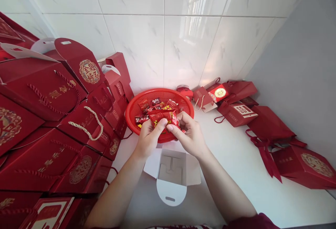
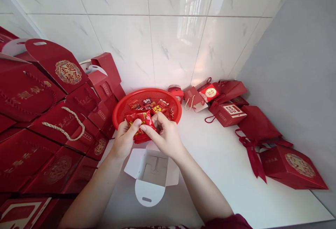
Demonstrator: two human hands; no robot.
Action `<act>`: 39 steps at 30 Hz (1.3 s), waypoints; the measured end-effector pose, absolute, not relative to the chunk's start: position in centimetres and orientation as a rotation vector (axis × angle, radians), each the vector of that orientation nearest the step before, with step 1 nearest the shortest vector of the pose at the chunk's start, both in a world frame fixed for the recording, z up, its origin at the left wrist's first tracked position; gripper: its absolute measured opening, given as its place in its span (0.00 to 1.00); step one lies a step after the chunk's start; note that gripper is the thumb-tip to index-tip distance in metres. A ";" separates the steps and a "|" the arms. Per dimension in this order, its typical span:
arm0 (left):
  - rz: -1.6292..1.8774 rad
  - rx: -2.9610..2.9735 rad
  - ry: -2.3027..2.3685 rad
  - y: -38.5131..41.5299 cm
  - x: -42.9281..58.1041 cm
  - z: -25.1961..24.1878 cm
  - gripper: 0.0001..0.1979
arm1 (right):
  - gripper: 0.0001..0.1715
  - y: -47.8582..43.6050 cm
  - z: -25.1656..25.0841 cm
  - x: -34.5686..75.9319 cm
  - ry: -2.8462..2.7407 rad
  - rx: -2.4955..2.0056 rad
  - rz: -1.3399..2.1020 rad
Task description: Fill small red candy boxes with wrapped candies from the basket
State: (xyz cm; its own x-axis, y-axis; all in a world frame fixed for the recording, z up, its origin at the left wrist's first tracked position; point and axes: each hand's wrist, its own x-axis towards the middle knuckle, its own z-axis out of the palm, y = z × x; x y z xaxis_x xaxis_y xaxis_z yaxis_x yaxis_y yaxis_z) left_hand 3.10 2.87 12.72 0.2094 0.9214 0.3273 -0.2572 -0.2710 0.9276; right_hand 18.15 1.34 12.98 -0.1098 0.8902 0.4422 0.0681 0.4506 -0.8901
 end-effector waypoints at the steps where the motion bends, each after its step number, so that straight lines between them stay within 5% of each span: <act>1: 1.321 1.369 0.698 2.8 3.0 12.8 0.18 | 0.21 1.3 13.1 18.2 -1.525 -0.853 0.932; 39: 1.008 1.284 0.654 2.3 2.2 13.3 0.16 | 0.25 1.8 12.7 18.6 -1.605 -0.773 1.035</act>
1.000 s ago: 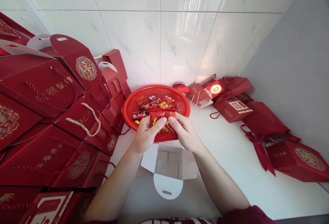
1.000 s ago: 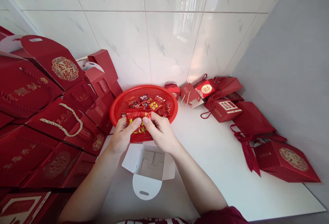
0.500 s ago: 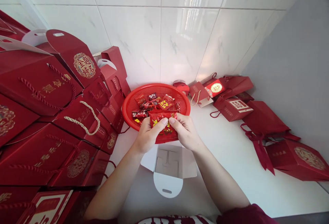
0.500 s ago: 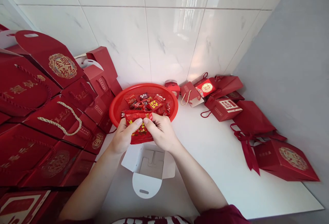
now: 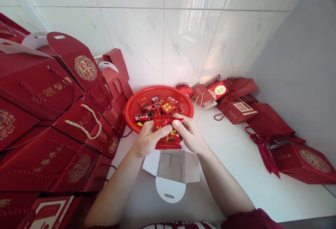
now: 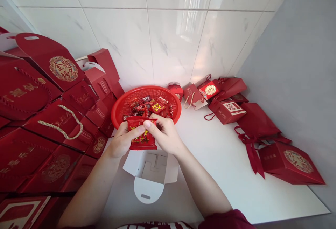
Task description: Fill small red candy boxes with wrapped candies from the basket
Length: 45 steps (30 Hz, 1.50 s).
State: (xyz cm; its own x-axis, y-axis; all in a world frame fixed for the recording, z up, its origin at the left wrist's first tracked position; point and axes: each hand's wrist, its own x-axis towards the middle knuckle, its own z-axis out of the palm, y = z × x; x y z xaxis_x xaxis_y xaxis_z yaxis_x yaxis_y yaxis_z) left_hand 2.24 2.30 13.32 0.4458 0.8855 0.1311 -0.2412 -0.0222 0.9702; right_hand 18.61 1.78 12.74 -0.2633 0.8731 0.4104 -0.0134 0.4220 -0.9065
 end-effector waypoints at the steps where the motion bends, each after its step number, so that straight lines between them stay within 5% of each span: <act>1: 0.973 1.285 0.647 2.3 2.3 13.2 0.16 | 0.26 1.8 12.9 18.8 -1.608 -0.766 1.034; 13: 1.085 1.338 0.693 1.9 2.9 13.2 0.23 | 0.29 1.7 13.0 19.4 -1.591 -0.797 0.962; 36: 1.160 1.502 0.822 1.7 3.0 13.2 0.20 | 0.30 1.3 12.7 18.5 -1.580 -0.740 1.063; 45: 0.962 1.504 0.658 2.9 1.9 13.9 0.21 | 0.28 1.5 12.6 18.2 -1.298 -0.920 0.838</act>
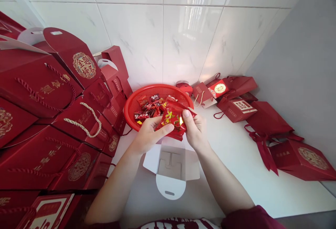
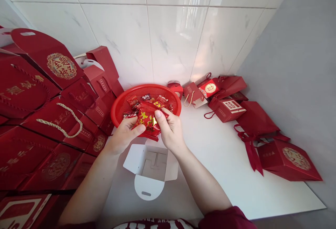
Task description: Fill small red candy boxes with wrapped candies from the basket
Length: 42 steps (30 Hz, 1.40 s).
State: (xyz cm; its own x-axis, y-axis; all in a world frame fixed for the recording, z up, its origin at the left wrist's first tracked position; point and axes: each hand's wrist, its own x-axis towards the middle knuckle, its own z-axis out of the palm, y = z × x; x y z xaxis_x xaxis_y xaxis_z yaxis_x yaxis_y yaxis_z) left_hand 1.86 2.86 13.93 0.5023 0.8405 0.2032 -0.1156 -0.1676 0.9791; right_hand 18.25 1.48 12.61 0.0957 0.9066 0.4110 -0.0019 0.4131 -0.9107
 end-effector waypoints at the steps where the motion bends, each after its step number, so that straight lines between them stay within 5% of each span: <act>1: 0.961 1.525 0.685 2.9 1.8 14.1 0.19 | 0.29 1.6 12.5 18.3 -1.258 -0.927 0.845; 36: 1.126 1.350 0.677 2.4 3.0 13.3 0.18 | 0.36 2.3 12.4 19.3 -1.332 -0.885 1.100; 42: 1.217 1.385 0.752 2.5 3.0 13.4 0.19 | 0.29 1.8 12.7 19.2 -1.580 -0.833 1.343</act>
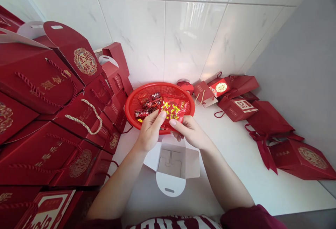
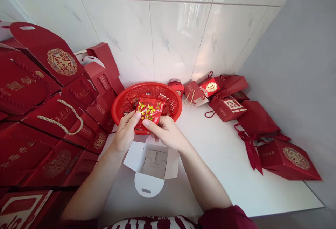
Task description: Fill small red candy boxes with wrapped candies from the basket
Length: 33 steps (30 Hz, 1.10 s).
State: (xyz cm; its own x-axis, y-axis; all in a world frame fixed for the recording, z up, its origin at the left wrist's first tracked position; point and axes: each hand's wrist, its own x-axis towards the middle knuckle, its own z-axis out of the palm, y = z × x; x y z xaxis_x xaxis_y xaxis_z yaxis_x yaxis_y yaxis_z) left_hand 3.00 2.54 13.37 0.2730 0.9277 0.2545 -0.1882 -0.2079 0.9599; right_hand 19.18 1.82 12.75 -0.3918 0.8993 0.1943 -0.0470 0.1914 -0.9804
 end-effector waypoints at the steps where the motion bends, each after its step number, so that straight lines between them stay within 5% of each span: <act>1: 1.213 1.399 0.761 2.5 2.9 13.4 0.19 | 0.29 1.8 12.7 19.0 -1.559 -0.818 1.391; 23: 0.841 1.803 0.873 2.3 -0.2 15.6 0.16 | 0.30 1.2 13.2 21.4 -1.892 -0.828 1.430; 33: 0.490 2.124 1.202 3.3 -2.9 16.1 0.10 | 0.06 0.8 15.4 24.1 -2.150 -1.092 0.825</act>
State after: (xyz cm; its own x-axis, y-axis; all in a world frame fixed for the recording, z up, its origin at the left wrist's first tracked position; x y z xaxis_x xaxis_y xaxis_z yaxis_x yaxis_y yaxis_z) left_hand -2.86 3.26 16.08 0.5121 0.8589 0.0082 0.6201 -0.3762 0.6884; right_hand 24.13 0.78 15.40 -0.4934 0.8421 0.2176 0.4801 0.4723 -0.7392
